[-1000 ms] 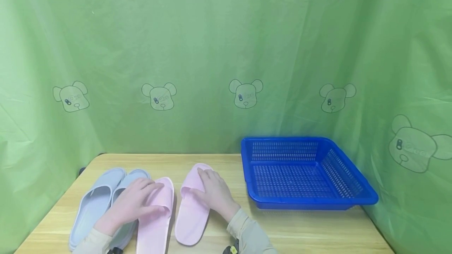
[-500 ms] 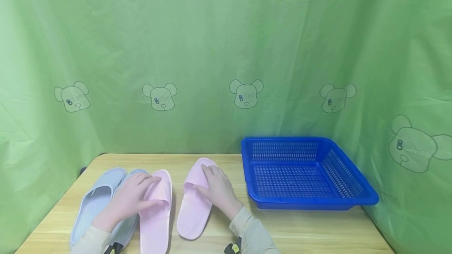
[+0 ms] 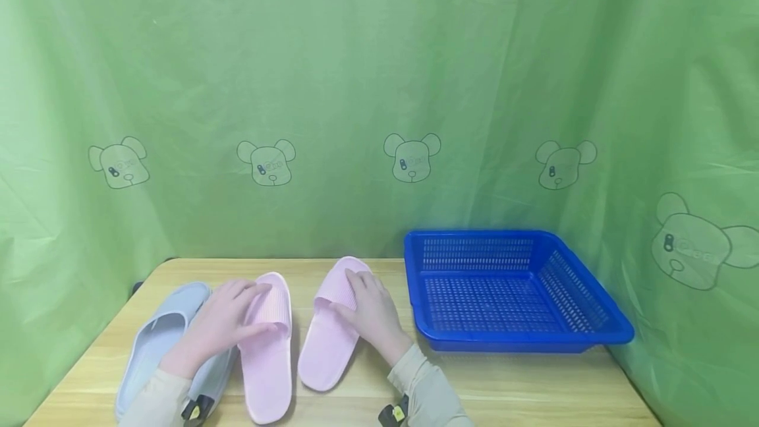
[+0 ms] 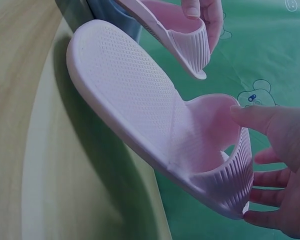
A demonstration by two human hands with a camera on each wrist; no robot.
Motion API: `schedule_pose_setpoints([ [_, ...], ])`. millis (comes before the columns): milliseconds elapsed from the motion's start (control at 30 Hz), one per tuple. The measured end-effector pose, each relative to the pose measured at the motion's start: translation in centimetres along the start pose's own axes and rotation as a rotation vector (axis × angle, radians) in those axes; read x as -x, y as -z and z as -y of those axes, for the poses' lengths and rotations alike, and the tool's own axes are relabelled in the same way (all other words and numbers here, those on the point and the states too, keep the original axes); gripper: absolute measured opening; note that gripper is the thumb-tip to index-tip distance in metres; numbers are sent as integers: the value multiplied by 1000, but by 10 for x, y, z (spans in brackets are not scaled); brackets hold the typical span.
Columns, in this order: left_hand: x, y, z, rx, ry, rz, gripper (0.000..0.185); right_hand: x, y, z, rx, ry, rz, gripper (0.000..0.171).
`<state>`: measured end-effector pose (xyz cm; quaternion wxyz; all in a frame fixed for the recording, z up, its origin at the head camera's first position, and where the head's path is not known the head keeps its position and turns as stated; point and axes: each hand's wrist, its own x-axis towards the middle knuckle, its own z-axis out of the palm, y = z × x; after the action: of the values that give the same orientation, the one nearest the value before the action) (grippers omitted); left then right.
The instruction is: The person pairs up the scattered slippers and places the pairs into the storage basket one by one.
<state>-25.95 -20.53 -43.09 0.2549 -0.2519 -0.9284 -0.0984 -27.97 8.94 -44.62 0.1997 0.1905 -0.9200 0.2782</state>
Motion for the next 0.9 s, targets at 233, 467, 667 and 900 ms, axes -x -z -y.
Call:
schedule_pose_setpoints([
  [233,-6,6,0,-1,50,-6,80,-2,4,-2,25,-18,-41,71],
  [467,-11,7,3,4,132,-12,83,-5,9,-6,20,-59,-66,71],
  [667,-14,9,4,8,224,-25,82,-6,11,-10,11,-66,-102,71],
  [900,-18,16,2,16,315,-40,85,-7,15,-12,-10,-102,-119,73],
])
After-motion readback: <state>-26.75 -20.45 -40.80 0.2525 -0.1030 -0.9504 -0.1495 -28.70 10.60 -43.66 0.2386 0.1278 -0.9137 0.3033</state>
